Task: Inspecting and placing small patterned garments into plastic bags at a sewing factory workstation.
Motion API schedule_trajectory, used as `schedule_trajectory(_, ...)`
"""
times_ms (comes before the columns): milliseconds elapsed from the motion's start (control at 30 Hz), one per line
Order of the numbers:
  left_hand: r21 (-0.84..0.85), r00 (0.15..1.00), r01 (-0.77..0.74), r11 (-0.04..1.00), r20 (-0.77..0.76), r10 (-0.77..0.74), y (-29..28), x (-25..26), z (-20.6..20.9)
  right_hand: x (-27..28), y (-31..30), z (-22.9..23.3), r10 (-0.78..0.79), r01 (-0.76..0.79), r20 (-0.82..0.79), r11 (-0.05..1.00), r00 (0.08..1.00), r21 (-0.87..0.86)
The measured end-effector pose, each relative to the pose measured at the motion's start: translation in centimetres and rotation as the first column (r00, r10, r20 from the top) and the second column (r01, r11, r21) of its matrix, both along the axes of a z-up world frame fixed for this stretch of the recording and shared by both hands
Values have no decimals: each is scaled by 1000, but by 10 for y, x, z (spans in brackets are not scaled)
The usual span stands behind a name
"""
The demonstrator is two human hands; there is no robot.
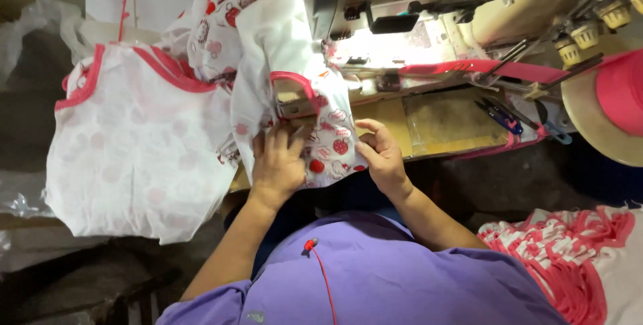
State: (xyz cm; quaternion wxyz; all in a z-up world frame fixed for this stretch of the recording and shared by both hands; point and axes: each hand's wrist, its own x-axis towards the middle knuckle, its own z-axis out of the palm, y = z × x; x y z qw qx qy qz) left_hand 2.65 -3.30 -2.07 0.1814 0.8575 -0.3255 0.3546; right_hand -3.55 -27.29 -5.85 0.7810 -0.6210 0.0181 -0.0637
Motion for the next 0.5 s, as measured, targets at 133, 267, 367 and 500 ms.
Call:
schedule_trajectory(133, -83, 970, 43, 996, -234, -61, 21, 3, -6, 10, 1, -2, -33, 41, 113, 997, 993, -67)
schedule_trajectory(267, -228, 894, 99, 969, -406, -187, 32, 11, 48, 35, 9, 25, -79, 112, 238, 985, 968, -128)
schedule_trajectory(367, -92, 977, 42, 995, -202, -60, 25, 41, 81, 57, 17, 48, -124, 215, 360, 950, 925, -225)
schedule_trajectory(500, -13, 997, 2, 1000, -75, -3, 8, 103, 104, 73, 18, 85, -118, 398, 487, 751, 866, -526)
